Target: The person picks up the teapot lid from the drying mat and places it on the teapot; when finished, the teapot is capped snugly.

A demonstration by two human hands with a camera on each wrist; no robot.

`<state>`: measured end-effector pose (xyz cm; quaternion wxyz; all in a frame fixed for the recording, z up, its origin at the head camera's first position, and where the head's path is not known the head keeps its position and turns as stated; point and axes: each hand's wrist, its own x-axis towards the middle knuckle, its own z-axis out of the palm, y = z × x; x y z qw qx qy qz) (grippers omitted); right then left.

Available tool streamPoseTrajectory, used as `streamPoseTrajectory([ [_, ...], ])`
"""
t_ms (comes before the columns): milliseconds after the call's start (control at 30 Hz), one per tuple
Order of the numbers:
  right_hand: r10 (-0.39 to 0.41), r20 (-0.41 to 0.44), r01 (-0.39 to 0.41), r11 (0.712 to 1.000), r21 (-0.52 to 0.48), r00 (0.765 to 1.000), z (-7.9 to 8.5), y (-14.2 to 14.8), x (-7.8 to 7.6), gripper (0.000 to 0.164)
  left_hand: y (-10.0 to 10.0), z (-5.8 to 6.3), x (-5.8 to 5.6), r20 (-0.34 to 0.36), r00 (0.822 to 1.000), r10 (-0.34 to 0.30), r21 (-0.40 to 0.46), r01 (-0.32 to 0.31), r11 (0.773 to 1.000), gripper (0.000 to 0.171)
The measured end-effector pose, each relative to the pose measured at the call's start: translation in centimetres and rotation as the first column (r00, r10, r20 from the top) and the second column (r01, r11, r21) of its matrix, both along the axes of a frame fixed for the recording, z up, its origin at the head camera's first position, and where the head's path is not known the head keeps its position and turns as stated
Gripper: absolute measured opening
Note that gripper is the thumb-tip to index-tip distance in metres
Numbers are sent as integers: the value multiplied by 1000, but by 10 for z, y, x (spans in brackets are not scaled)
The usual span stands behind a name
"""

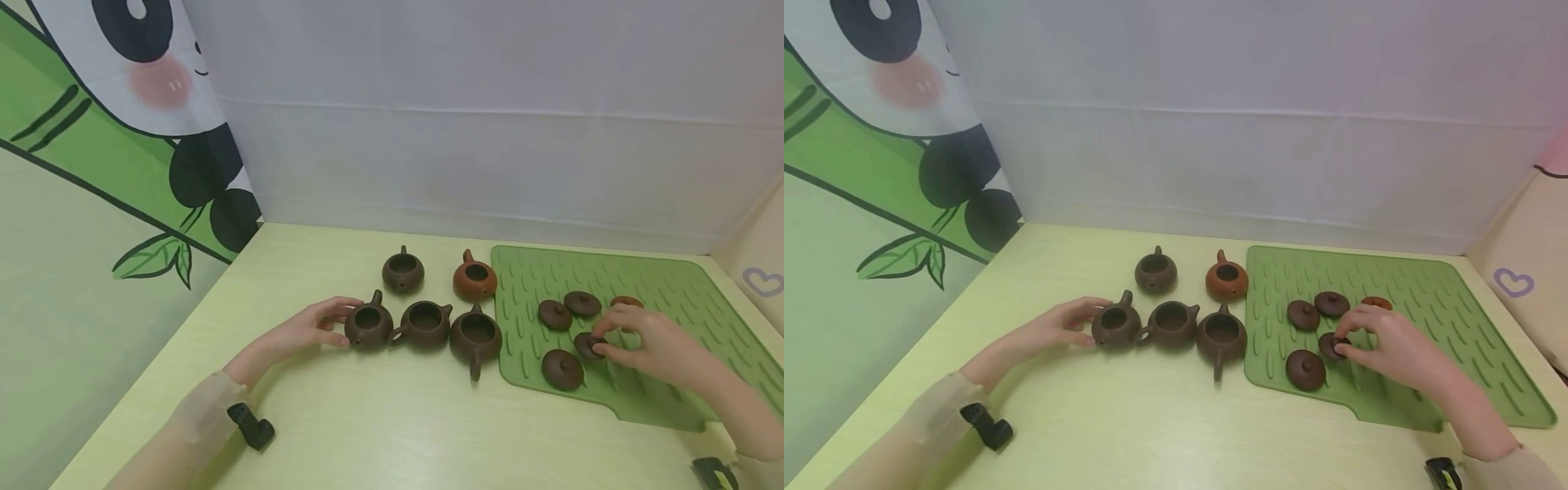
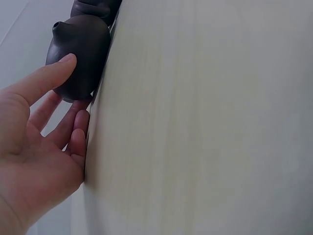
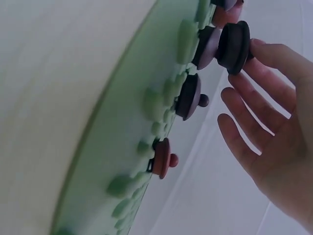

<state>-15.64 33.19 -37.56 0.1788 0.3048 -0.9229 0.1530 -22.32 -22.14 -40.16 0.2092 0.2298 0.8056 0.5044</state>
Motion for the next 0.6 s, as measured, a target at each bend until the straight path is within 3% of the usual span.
streamPoseTrajectory([
  [200,-89,28,89,996,-13,996,15,-15,-2,32,-1,0,0,-6,1000,0,-10,0,1000,70],
  [300,-90,22,91,995,-37,996,22,-24,-2,29,-1,1,1,-5,1000,3,-13,-3,1000,69],
  [433,-93,28,96,990,-102,995,30,-39,-3,25,-1,1,2,6,1000,7,-5,-7,1000,70],
  [600,-166,76,179,960,-216,983,45,-64,1,15,0,3,2,4,1000,19,-21,-19,1000,70],
])
